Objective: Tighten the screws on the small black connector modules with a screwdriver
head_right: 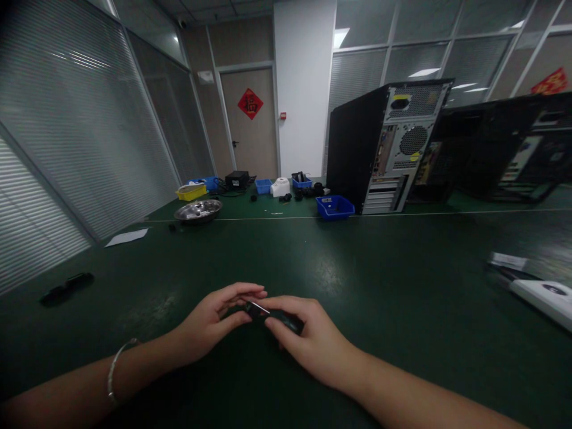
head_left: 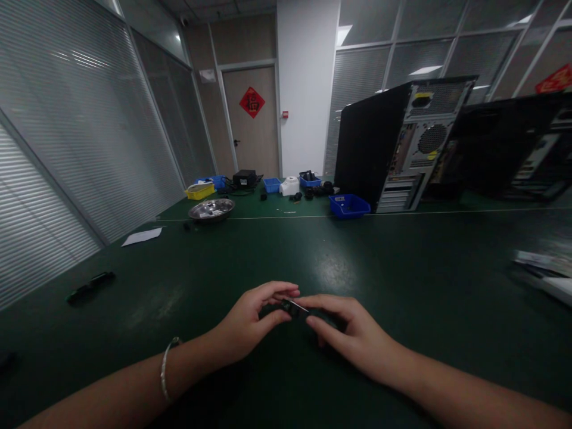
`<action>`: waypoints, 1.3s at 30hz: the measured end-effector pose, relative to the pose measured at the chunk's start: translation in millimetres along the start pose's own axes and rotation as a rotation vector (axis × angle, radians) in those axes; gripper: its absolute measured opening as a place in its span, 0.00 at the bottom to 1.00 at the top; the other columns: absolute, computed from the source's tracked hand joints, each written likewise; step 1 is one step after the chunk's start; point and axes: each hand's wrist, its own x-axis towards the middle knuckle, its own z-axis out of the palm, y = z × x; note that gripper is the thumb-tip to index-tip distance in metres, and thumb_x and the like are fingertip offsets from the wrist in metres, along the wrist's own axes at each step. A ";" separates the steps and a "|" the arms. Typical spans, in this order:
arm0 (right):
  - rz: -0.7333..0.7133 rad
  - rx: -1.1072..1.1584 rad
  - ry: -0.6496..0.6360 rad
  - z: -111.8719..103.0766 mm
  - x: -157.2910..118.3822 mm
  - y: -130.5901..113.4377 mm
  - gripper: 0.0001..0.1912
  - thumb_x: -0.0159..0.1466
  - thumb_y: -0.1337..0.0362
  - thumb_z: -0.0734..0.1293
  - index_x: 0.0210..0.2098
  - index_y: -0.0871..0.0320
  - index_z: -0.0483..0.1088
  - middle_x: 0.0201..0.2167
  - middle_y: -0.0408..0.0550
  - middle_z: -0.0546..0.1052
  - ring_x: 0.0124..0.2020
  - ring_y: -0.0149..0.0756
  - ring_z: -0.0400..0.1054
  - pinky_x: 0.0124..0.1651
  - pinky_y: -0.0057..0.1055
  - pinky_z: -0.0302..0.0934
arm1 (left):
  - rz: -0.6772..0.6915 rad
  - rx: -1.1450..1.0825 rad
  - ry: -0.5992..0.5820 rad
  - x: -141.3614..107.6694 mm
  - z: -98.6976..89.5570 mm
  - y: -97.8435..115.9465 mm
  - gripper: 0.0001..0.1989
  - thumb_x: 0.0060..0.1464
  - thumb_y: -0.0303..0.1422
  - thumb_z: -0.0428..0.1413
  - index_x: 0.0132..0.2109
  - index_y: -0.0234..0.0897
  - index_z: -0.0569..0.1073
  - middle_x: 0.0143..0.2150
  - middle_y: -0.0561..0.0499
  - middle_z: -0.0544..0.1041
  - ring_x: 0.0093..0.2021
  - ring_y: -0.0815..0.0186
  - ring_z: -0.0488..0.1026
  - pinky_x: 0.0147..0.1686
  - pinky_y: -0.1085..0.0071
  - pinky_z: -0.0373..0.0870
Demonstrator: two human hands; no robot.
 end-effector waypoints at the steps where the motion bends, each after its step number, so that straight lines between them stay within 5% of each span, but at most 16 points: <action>1: -0.004 0.001 0.000 0.2 0.0 0.5 0.16 0.67 0.62 0.63 0.54 0.52 0.70 0.41 0.47 0.78 0.29 0.30 0.70 0.31 0.27 0.68 | -0.004 0.002 -0.007 0.1 0.2 -0.4 0.18 0.56 0.24 0.56 0.54 0.38 0.71 0.52 0.46 0.76 0.53 0.61 0.73 0.55 0.61 0.67; 13: 0.018 -0.020 0.098 0.5 -0.1 -0.9 0.17 0.67 0.66 0.63 0.54 0.53 0.69 0.44 0.49 0.73 0.28 0.29 0.68 0.28 0.26 0.68 | 0.061 0.188 0.166 1.7 -6.1 -0.7 0.10 0.59 0.29 0.55 0.47 0.40 0.75 0.44 0.48 0.72 0.46 0.61 0.71 0.49 0.63 0.68; 29: -0.082 -0.148 0.063 -1.2 1.5 -2.1 0.18 0.65 0.70 0.64 0.53 0.51 0.72 0.45 0.50 0.75 0.42 0.38 0.70 0.37 0.30 0.69 | 0.174 0.341 0.096 -1.1 -5.5 0.7 0.12 0.59 0.24 0.54 0.48 0.40 0.74 0.44 0.49 0.71 0.46 0.63 0.70 0.46 0.67 0.67; 39: -0.065 -0.106 0.060 -1.5 2.5 -3.2 0.17 0.66 0.68 0.64 0.54 0.52 0.72 0.44 0.51 0.76 0.37 0.36 0.71 0.33 0.28 0.68 | 0.167 0.430 0.054 -3.4 -4.4 -1.3 0.12 0.62 0.27 0.52 0.51 0.40 0.72 0.46 0.49 0.77 0.47 0.63 0.72 0.48 0.67 0.67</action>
